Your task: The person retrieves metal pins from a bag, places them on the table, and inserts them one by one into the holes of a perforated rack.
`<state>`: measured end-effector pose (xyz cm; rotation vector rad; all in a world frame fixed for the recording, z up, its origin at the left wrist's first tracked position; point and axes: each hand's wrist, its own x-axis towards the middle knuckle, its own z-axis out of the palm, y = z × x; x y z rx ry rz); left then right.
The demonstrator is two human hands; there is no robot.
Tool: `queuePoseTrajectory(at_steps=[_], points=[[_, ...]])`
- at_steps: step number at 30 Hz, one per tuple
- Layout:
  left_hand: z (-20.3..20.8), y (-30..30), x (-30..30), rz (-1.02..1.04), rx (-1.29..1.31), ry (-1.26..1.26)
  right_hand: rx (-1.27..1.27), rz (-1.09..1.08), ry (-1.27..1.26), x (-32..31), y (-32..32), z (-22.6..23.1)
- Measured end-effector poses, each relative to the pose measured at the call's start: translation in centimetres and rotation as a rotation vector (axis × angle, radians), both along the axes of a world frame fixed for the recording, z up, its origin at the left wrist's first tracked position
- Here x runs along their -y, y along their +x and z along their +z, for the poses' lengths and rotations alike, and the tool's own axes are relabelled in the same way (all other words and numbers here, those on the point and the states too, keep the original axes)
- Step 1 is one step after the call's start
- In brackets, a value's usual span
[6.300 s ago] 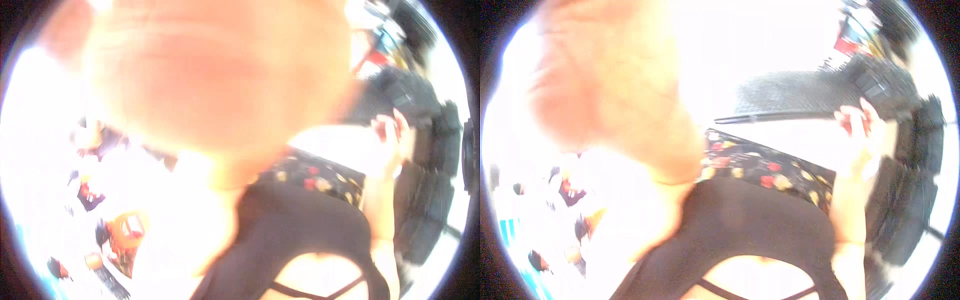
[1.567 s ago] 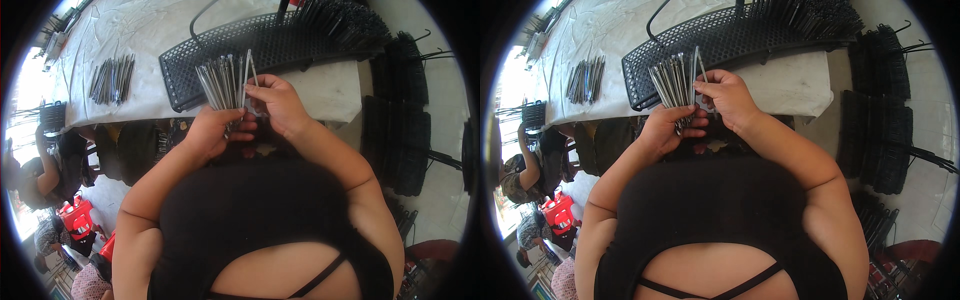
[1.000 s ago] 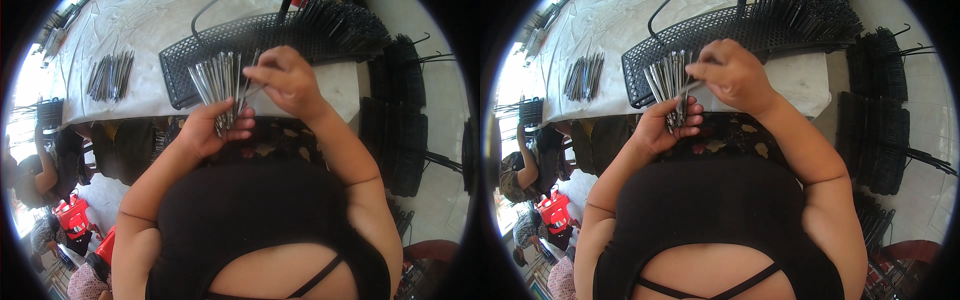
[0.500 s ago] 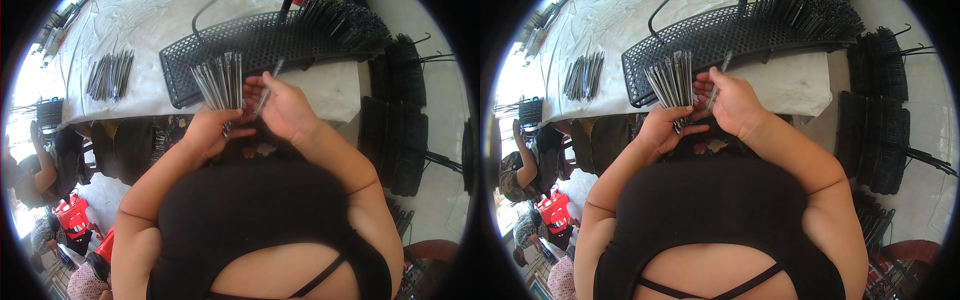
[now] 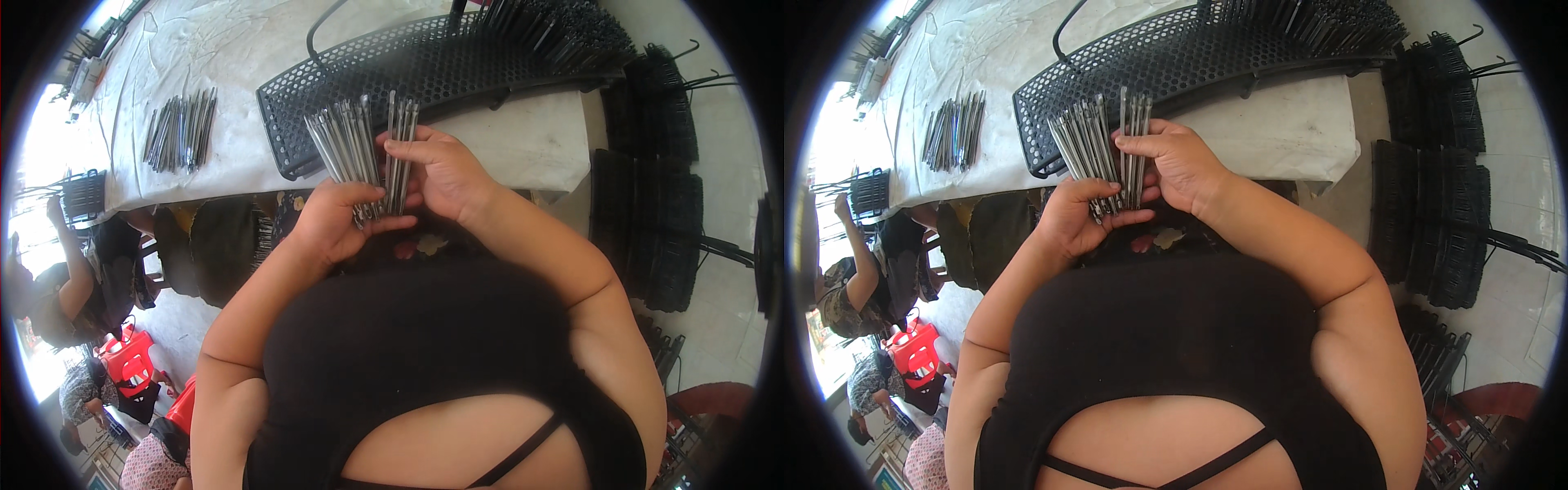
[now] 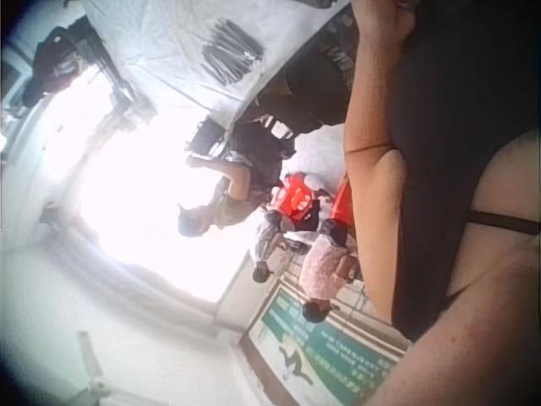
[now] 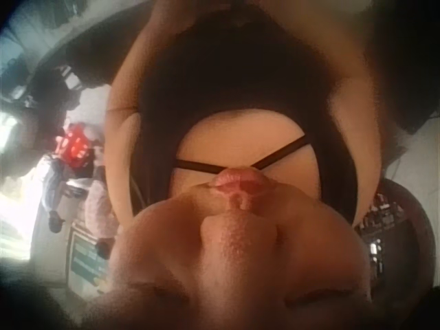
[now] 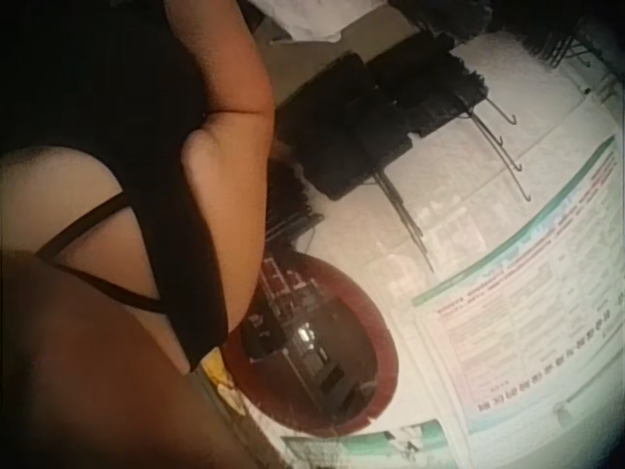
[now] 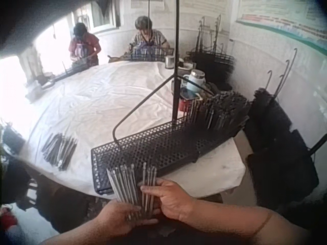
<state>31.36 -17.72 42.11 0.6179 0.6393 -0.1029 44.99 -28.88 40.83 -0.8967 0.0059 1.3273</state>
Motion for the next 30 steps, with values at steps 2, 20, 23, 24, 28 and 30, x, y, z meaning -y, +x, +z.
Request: queuePoseTrajectory(at_steps=[2, 20, 23, 24, 28, 30], points=[[0.2, 0.0, -0.3, -0.002, 0.018, -0.017, 0.012, 0.004, -0.002, -0.2, 0.0, 0.2], [0.0, -0.6, -0.6, -0.033, 0.009, -0.092, 0.037, -0.066, 0.036, -0.9, 0.0, -0.6], [0.0, -0.7, -0.6, -0.005, 0.035, 0.008, 0.004, -0.064, 0.075, -0.8, -0.1, -0.6], [-0.1, -0.6, -0.7, -0.005, 0.035, 0.008, -0.006, -0.061, 0.067, -0.8, 0.0, -0.7], [0.0, -0.3, -0.6, -0.033, -0.010, -0.087, 0.004, 0.006, 0.052, -0.5, 0.4, -0.7], [0.5, -0.1, -0.2, -0.063, -0.059, 0.104, 0.015, -0.012, 0.046, -0.7, 0.4, -0.9]])
